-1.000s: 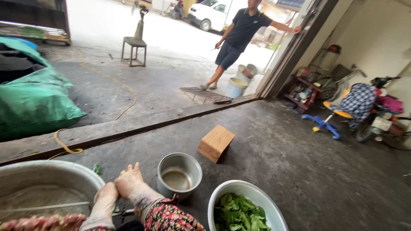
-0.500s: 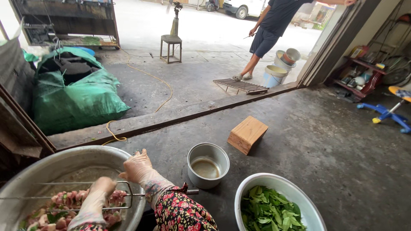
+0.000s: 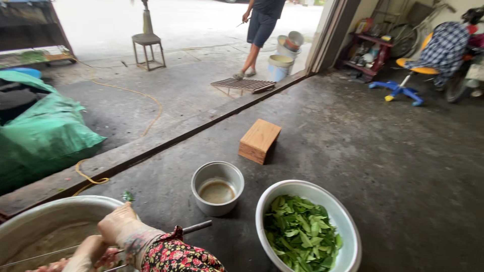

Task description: The person threads pieces of raw meat and green leaves onto a long metal skewer. They repeatedly pick up small pieces from a large metal bowl and slide them onto the skewer held in the other hand.

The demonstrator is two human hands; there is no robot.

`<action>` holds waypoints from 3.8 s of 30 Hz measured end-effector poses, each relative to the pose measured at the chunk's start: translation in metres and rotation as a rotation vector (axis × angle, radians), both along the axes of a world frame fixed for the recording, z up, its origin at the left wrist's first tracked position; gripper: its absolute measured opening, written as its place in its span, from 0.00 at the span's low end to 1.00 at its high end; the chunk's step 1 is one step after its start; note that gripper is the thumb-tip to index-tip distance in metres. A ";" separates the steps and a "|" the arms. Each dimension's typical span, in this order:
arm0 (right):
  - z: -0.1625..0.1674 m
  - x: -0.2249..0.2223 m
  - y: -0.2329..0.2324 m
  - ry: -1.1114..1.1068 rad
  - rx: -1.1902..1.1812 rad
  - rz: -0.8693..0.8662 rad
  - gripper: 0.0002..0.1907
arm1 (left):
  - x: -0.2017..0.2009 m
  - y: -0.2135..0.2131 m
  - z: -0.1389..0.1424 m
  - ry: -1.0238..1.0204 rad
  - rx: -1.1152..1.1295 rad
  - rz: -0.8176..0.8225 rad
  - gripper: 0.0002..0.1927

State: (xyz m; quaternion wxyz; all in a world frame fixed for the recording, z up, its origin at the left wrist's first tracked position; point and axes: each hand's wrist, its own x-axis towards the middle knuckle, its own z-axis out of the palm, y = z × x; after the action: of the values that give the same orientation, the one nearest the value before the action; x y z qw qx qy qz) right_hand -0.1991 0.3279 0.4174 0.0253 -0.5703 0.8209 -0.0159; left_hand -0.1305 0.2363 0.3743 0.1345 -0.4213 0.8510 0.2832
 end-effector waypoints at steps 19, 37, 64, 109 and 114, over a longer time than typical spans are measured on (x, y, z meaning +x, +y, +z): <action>0.011 -0.030 0.008 0.015 0.055 -0.013 0.18 | -0.030 0.011 0.015 0.189 0.047 -0.012 0.21; -0.052 -0.075 -0.021 -0.007 0.082 0.007 0.12 | 0.003 -0.047 -0.007 0.353 -0.258 -0.126 0.16; -0.211 -0.112 -0.086 0.011 0.425 0.344 0.20 | 0.212 -0.205 -0.104 -0.051 -0.117 0.357 0.20; -0.301 -0.094 -0.105 -0.834 -0.203 -0.198 0.10 | 0.182 -0.171 -0.348 0.189 -0.310 0.407 0.10; -0.300 -0.092 -0.110 -0.766 -0.257 -0.141 0.09 | 0.171 -0.170 -0.360 0.068 -0.398 0.194 0.02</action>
State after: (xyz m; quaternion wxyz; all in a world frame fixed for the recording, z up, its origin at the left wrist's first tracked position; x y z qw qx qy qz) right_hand -0.2914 0.2178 0.1174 0.2567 -0.4641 0.7804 -0.3311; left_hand 0.0408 0.0660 0.0144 -0.0082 -0.5097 0.8496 0.1353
